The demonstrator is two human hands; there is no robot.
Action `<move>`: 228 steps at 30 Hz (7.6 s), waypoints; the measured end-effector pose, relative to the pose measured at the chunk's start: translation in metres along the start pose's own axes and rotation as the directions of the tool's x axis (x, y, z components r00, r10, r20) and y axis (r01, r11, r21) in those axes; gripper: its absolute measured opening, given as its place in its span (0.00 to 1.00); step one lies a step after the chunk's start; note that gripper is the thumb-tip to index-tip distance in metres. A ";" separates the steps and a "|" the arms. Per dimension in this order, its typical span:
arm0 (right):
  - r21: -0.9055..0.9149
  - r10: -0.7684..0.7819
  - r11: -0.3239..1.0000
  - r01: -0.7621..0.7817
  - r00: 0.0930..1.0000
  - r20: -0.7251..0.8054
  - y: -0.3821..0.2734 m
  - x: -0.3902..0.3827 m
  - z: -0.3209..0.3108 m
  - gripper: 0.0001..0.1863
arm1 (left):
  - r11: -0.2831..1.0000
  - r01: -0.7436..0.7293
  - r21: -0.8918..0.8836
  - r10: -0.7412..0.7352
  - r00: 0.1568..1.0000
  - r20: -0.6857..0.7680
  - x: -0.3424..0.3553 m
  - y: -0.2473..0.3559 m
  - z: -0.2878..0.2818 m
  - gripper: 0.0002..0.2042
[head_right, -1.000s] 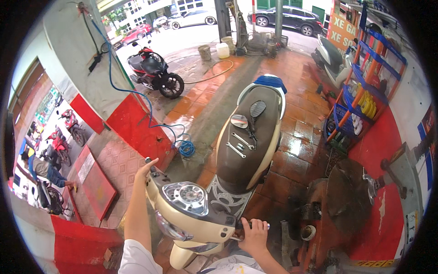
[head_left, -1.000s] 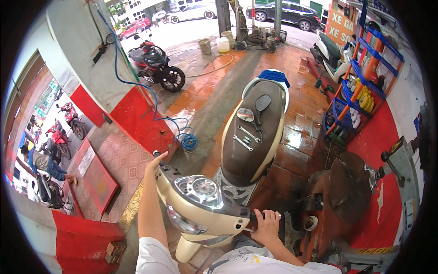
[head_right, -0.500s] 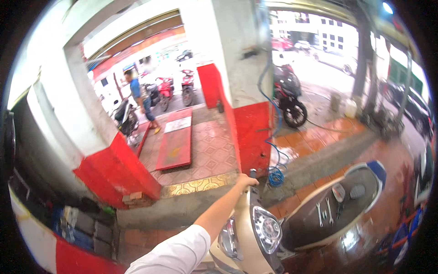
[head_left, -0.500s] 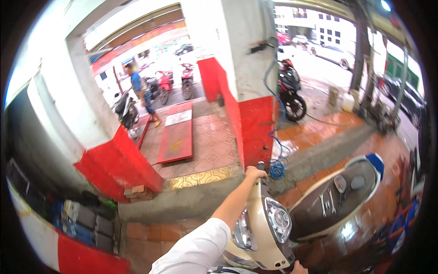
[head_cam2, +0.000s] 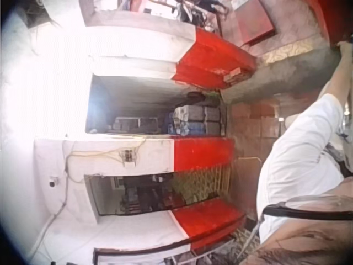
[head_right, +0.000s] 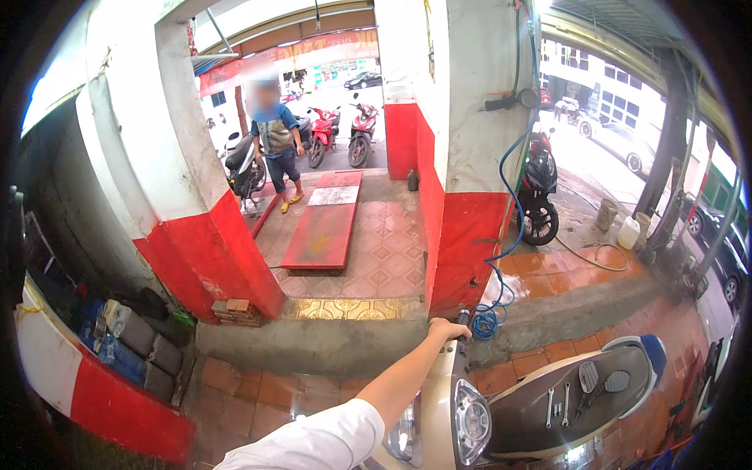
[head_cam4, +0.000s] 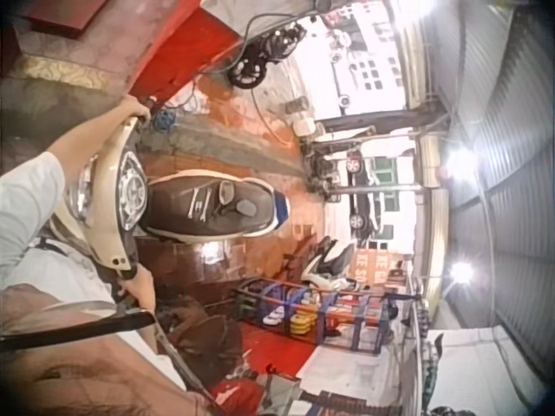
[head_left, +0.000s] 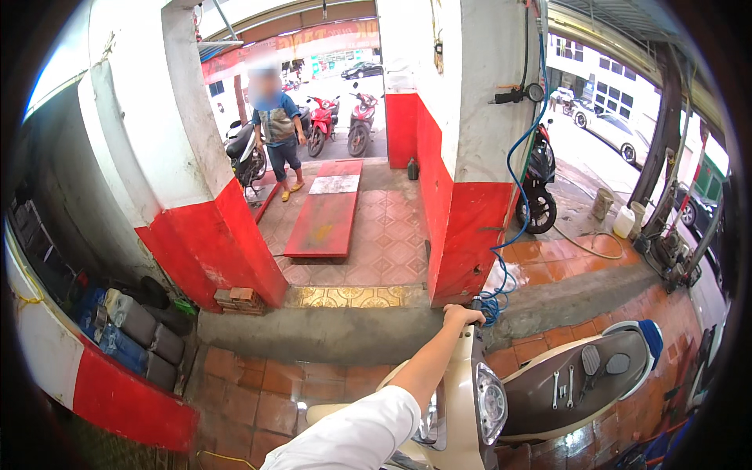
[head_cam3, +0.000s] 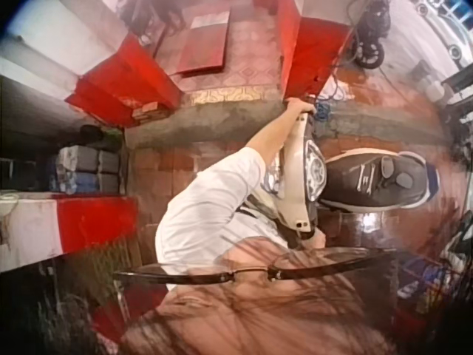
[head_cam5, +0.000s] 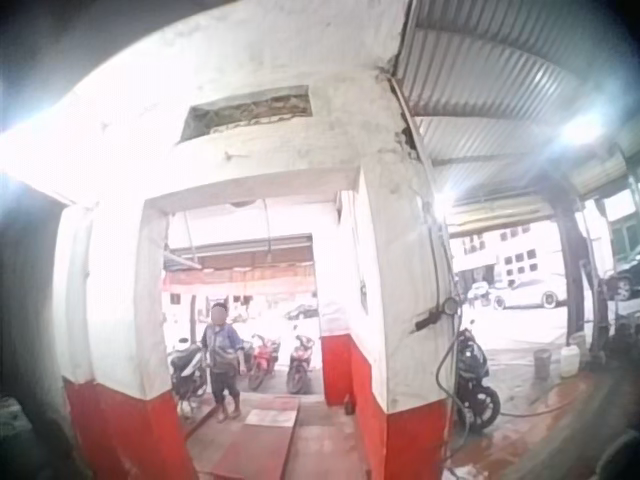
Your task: The person uses a wrench to loosen and remove a side mirror from a scooter, then works on securing components on the right handlebar area.
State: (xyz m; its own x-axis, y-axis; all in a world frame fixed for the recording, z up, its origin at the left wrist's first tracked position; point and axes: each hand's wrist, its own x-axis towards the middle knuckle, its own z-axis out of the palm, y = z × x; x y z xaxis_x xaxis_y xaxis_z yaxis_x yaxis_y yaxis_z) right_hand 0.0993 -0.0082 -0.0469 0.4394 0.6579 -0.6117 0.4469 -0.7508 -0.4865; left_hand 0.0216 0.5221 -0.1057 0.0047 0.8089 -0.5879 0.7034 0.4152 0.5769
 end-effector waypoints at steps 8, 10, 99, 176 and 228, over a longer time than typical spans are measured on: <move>0.373 -0.182 0.926 -0.051 0.806 0.563 0.040 0.048 -0.009 0.30 | 0.998 -0.066 -0.002 0.066 0.994 0.081 0.015 -0.006 0.001 0.34; 0.493 -0.218 0.834 -0.247 0.673 0.707 0.063 0.065 -0.004 0.35 | 0.995 -0.094 -0.015 0.095 0.985 0.142 0.007 0.003 0.004 0.34; 0.456 -0.397 0.752 -0.476 0.225 0.890 0.098 0.111 0.003 0.23 | 0.957 -0.056 -0.285 0.135 0.955 0.266 0.016 0.005 0.024 0.26; 0.602 -0.673 0.703 -0.380 -0.080 0.735 0.082 0.121 0.022 0.26 | 0.970 -0.133 -0.203 0.175 0.963 0.205 0.030 -0.008 0.011 0.28; 0.555 -0.089 0.529 -0.642 0.609 0.788 0.173 0.034 0.186 0.20 | 0.830 0.558 -0.018 -0.274 0.435 0.858 -0.271 -0.634 -0.121 0.17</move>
State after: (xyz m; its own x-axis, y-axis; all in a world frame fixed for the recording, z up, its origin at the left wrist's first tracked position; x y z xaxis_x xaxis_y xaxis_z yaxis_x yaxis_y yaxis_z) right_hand 0.0465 -0.1268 -0.2675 -0.3865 0.4203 -0.8210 -0.4780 -0.8526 -0.2115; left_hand -0.5118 0.0898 -0.2431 0.4190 -0.1184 -0.9003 0.5733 0.8033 0.1612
